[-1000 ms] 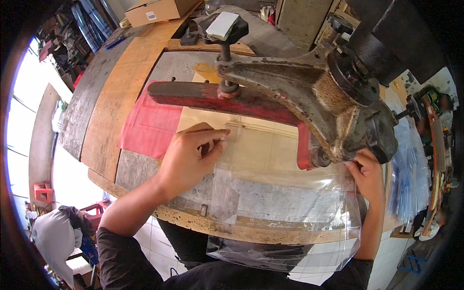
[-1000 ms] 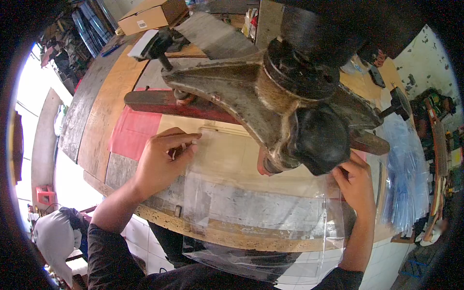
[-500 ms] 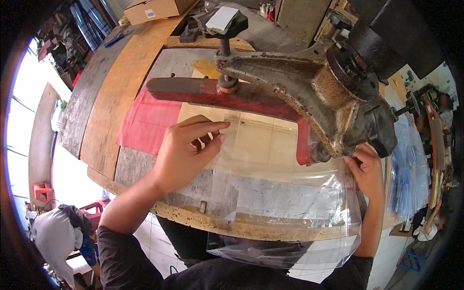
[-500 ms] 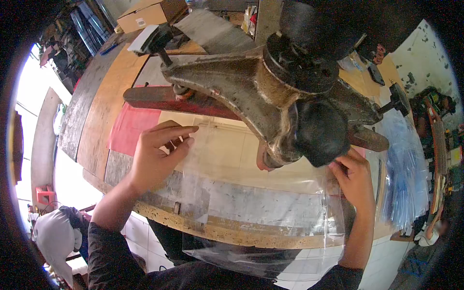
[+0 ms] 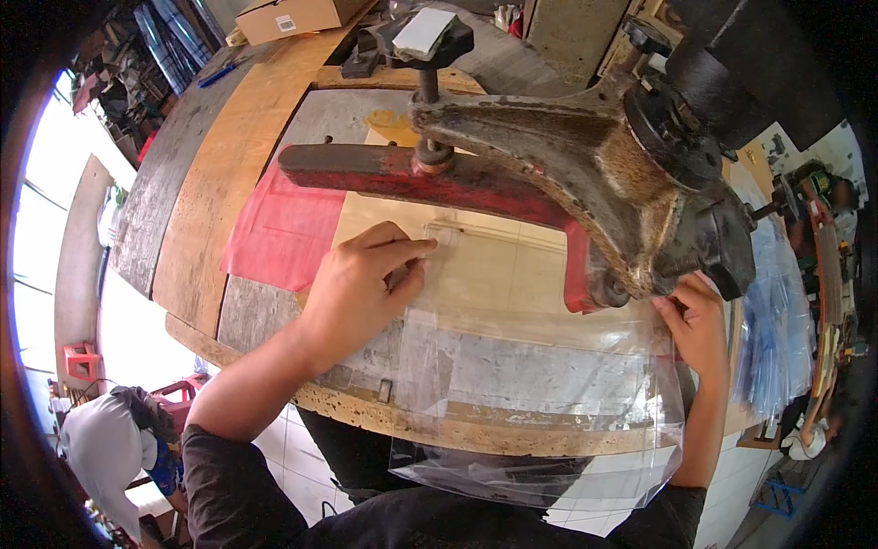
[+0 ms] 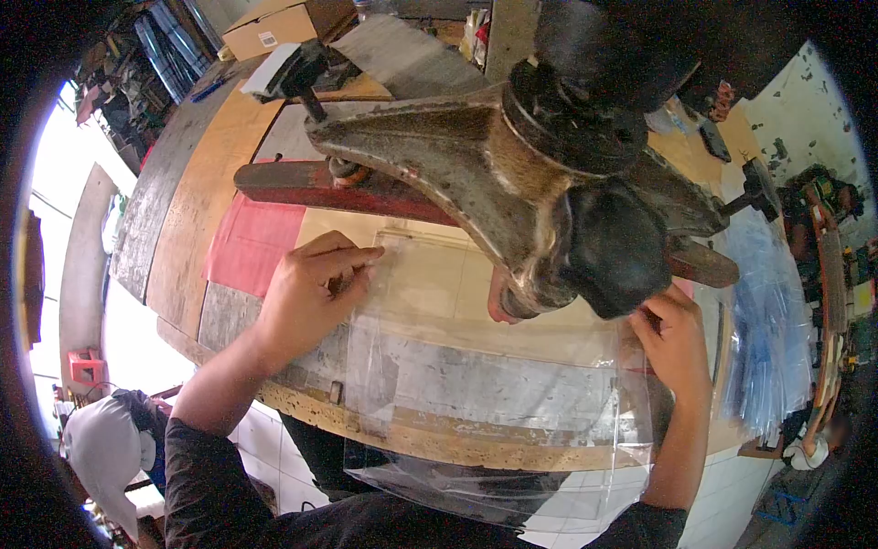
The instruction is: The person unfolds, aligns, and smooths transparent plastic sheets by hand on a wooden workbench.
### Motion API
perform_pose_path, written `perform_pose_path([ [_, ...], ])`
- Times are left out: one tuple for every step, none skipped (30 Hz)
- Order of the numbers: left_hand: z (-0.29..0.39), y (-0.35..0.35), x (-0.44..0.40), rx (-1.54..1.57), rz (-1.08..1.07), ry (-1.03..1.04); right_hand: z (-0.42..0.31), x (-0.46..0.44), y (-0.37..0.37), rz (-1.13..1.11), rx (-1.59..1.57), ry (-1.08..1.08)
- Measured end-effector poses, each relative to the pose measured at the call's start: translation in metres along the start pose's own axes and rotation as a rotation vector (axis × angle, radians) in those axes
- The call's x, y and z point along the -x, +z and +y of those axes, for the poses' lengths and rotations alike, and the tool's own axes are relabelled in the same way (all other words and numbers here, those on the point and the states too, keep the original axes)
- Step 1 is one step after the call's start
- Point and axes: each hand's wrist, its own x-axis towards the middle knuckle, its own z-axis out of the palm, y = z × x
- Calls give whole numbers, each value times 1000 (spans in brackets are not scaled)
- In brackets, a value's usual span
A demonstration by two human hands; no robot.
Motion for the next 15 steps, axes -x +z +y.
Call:
perform_pose_path([
  [-1, 1, 0, -12, 10, 19, 2, 0, 3, 51, -31, -27],
  [-1, 0, 0, -12, 11, 19, 2, 0, 2, 50, -31, -28],
  [1, 0, 0, -21, 10, 19, 2, 0, 2, 43, -22, -34],
  [1, -1, 0, -29, 9, 20, 2, 0, 1, 36, -13, -40],
  [1, 0, 0, -29, 9, 20, 3, 0, 1, 36, -13, -40],
  [0, 0, 1, -28, 10, 23, 4, 1, 1, 27, -5, -27],
  [0, 0, 1, -28, 11, 27, 4, 1, 1, 18, 2, -15],
  [0, 0, 1, -28, 12, 26, 3, 1, -1, 17, 3, -15],
  [0, 0, 1, -13, 8, 23, 2, 1, -3, -11, 2, 20],
  [0, 0, 1, 1, 5, 19, 2, 1, -5, -39, 2, 56],
  [0, 0, 1, 1, 5, 19, 3, 1, -5, -39, 2, 56],
  [0, 1, 1, -10, 6, 20, 5, 2, -5, -45, 9, 59],
  [-1, 1, 1, -20, 6, 22, 6, 2, -5, -51, 16, 61],
  [-1, 2, 1, -20, 6, 22, 7, 2, -5, -51, 16, 62],
  [-2, 2, 1, -25, 11, 31, 8, 2, -4, -46, 10, 44],
])
